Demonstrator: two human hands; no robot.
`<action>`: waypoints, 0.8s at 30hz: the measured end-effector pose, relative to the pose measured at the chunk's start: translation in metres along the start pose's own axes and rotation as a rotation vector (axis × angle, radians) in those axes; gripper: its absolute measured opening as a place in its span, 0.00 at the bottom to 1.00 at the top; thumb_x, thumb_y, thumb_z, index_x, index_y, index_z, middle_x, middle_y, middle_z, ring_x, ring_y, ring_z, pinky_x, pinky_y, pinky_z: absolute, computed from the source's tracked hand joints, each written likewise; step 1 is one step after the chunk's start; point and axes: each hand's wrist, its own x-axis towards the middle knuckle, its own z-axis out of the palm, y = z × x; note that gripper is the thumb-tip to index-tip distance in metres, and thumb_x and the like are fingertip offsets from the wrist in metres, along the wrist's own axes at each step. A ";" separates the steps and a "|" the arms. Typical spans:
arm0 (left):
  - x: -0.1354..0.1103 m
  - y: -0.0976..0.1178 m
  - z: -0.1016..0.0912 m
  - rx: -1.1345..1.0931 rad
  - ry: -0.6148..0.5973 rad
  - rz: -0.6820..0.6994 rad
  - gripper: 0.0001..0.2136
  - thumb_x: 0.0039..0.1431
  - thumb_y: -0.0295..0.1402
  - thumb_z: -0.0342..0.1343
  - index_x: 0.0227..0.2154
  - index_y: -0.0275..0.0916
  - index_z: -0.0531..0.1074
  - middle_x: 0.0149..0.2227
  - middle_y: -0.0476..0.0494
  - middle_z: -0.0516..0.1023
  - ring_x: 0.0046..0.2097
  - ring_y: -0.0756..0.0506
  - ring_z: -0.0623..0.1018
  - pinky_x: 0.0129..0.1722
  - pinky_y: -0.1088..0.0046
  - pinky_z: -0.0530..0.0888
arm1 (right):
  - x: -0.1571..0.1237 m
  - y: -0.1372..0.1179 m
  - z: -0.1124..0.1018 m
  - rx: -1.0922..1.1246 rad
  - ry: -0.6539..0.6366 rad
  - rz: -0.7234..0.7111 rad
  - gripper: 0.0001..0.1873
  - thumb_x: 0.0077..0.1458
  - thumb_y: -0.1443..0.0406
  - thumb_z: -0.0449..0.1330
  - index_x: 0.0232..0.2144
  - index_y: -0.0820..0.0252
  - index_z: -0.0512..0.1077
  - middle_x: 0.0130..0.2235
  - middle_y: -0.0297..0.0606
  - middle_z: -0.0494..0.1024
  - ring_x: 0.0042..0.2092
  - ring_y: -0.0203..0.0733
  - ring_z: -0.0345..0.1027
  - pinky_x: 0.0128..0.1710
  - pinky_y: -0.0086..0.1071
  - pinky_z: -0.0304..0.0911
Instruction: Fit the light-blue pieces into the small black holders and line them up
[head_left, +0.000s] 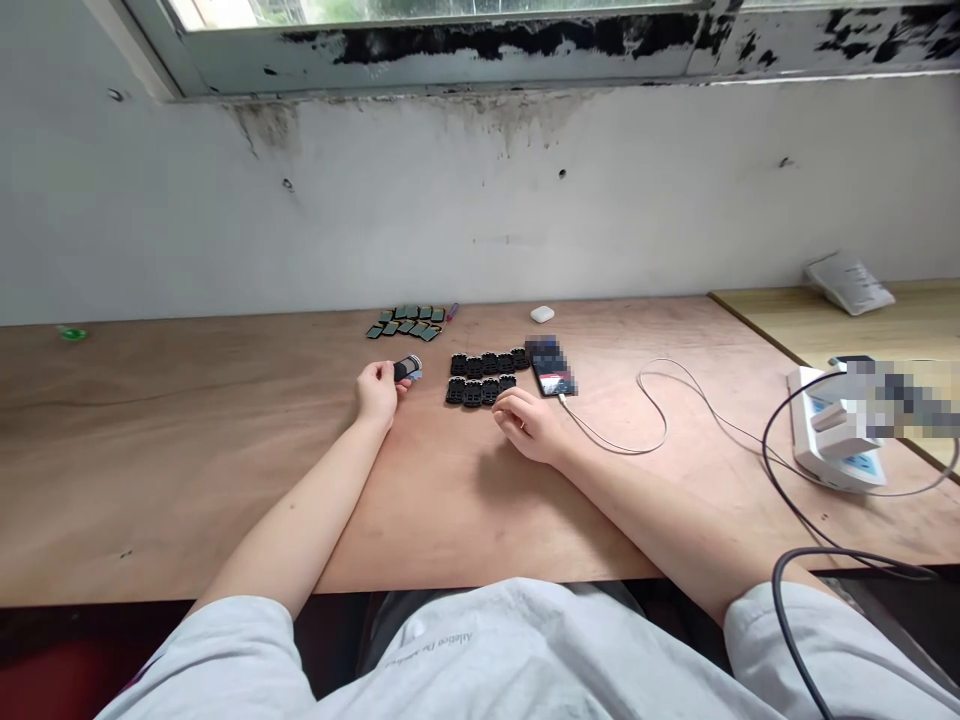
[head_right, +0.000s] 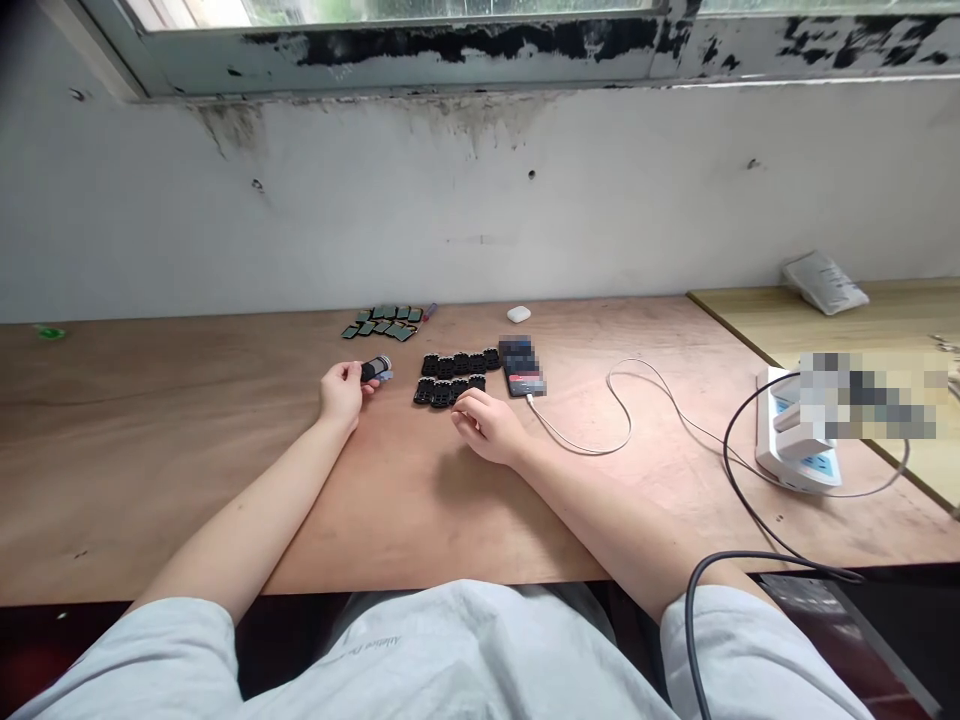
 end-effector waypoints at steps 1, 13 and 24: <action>0.004 -0.001 -0.002 -0.021 0.020 -0.007 0.13 0.68 0.43 0.51 0.39 0.37 0.71 0.27 0.46 0.77 0.24 0.50 0.77 0.24 0.77 0.71 | 0.000 0.001 0.000 -0.004 -0.003 0.009 0.11 0.72 0.61 0.51 0.39 0.55 0.71 0.41 0.41 0.76 0.34 0.39 0.67 0.33 0.33 0.64; -0.038 0.013 0.005 0.848 -0.427 0.784 0.09 0.65 0.34 0.52 0.36 0.39 0.76 0.40 0.37 0.76 0.46 0.37 0.76 0.50 0.56 0.75 | 0.002 0.003 -0.003 -0.031 -0.042 0.050 0.12 0.71 0.61 0.50 0.37 0.56 0.70 0.40 0.42 0.76 0.38 0.40 0.70 0.38 0.34 0.66; -0.044 0.023 0.003 0.779 -0.681 0.873 0.12 0.69 0.42 0.53 0.43 0.40 0.76 0.44 0.39 0.76 0.48 0.39 0.76 0.51 0.59 0.73 | 0.007 0.002 0.001 -0.585 -0.367 0.083 0.15 0.67 0.63 0.56 0.54 0.58 0.72 0.60 0.50 0.70 0.59 0.57 0.60 0.59 0.49 0.57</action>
